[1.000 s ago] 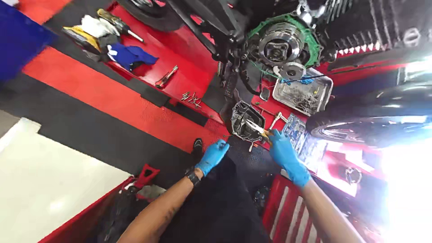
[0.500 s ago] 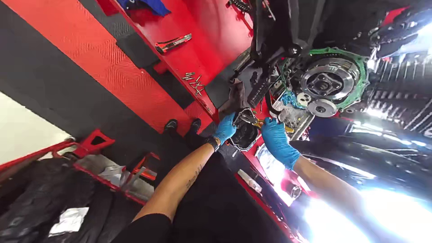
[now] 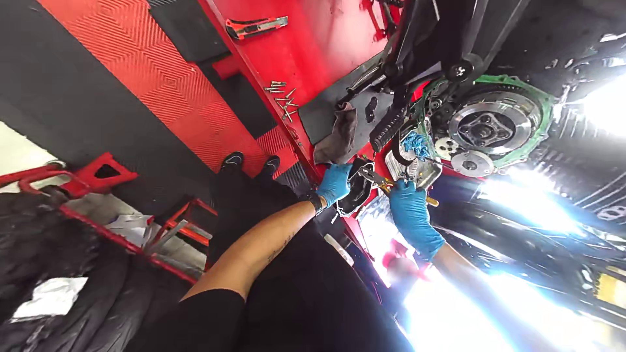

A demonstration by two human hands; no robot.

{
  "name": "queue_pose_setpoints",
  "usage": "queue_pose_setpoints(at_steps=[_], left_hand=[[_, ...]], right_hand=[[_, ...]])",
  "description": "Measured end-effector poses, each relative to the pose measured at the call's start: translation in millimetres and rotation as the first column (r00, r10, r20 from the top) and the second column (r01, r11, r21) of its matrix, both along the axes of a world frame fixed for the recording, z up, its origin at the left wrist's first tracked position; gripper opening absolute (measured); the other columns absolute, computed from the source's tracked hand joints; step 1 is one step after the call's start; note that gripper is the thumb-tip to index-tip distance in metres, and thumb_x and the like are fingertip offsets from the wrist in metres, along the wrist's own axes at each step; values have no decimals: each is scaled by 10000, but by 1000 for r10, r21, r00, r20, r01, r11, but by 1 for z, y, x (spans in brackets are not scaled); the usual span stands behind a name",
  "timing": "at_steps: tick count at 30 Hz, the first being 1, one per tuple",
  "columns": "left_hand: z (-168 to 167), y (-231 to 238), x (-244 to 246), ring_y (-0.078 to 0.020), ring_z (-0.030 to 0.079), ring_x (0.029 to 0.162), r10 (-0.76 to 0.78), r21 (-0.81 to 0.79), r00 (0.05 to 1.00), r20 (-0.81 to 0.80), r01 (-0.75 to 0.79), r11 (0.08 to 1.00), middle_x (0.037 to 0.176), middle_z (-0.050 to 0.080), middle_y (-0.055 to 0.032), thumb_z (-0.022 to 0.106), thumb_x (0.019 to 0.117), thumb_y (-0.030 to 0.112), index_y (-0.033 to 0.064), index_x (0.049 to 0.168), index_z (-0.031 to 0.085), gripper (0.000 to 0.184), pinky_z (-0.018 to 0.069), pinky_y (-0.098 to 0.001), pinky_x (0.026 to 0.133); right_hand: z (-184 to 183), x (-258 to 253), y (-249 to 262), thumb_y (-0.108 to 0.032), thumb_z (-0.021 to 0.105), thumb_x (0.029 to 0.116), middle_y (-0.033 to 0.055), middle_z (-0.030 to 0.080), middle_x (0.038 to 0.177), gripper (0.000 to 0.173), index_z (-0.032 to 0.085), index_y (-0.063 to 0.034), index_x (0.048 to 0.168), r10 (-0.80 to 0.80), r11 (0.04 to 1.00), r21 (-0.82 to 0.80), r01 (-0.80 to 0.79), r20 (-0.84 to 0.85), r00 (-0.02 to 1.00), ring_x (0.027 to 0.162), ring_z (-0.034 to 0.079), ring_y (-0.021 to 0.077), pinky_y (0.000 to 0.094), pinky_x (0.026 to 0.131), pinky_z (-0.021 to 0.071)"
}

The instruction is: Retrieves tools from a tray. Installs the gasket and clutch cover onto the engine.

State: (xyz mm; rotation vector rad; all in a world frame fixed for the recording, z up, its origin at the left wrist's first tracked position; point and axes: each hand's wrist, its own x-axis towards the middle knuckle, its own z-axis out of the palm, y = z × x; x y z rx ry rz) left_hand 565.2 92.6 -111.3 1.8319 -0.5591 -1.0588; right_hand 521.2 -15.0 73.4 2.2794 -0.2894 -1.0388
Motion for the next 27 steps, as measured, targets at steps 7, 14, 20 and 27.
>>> queue_pose_setpoints(at_steps=[7,14,20,27], left_hand=[[14,-10,-4,-388,459,1390,-6,25,1000,14,6,1000,1494,549,-92,674,851,129,118,1513,488,687,425,-605,1060],[17,-16,-11,-403,483,1364,-2,31,998,55,0,1000,1458,575,-121,679,854,140,102,1480,521,647,437,-606,1047],[22,-20,-12,-391,474,1372,-17,52,998,54,14,999,1479,560,-106,670,870,139,102,1490,509,642,425,-599,1052],[21,-25,-12,-394,486,1358,-13,57,998,66,9,998,1458,576,-110,659,870,141,102,1481,519,628,434,-600,1039]], right_hand=[[6,-10,-3,93,510,937,276,585,1353,253,690,83,1114,-20,999,-32,21,17,1000,1198,580,487,650,950,468],[10,-20,-8,99,519,933,298,570,1360,252,683,97,1125,-18,999,-32,18,24,1000,1186,582,501,647,944,473],[10,-27,-15,94,544,921,280,593,1328,234,697,79,1097,21,999,-43,-19,53,998,1166,596,478,643,930,477],[9,-25,-20,83,542,930,283,575,1355,250,688,73,1134,-8,998,-57,10,40,999,1199,580,487,640,948,475]])
